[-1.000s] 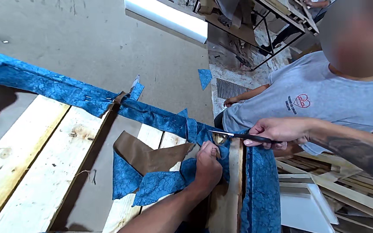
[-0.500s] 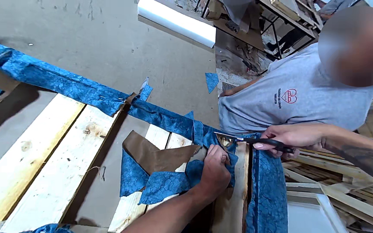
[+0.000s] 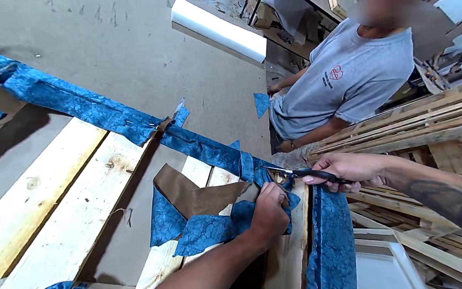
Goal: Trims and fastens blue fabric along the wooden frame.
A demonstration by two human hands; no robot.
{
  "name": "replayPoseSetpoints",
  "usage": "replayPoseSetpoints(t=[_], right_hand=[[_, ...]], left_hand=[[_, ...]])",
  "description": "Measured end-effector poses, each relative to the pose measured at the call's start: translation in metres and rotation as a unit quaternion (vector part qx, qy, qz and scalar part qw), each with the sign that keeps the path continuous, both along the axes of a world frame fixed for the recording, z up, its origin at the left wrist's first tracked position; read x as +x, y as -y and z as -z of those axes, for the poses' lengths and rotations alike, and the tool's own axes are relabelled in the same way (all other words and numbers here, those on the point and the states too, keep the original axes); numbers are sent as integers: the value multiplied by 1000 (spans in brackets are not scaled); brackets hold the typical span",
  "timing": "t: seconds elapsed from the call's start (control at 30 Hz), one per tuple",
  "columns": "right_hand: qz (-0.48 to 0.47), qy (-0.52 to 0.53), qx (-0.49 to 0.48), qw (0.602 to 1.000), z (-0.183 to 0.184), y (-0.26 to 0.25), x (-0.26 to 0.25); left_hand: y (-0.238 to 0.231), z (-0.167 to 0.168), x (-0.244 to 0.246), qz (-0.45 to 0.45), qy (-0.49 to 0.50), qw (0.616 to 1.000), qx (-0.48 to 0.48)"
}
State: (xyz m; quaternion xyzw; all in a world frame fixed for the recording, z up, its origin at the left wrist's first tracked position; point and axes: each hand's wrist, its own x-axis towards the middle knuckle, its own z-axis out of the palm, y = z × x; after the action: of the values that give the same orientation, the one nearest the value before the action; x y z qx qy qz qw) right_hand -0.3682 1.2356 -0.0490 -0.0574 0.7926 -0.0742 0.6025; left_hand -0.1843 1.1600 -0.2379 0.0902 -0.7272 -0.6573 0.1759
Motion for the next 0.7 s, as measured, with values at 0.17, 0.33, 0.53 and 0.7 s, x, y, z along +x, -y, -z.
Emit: replayPoseSetpoints(t=[0.17, 0.33, 0.53, 0.7], right_hand=[[16, -53, 17, 998, 14, 21, 0], [-20, -34, 31, 999, 14, 27, 3], [-232, -59, 69, 968, -27, 28, -4], [-246, -225, -55, 941, -70, -22, 28]], left_hand=[[-1, 0, 1, 2, -44, 999, 19], [-1, -4, 11, 74, -44, 996, -10], [-16, -20, 21, 307, 27, 951, -20], [25, -48, -3, 242, 156, 957, 38]])
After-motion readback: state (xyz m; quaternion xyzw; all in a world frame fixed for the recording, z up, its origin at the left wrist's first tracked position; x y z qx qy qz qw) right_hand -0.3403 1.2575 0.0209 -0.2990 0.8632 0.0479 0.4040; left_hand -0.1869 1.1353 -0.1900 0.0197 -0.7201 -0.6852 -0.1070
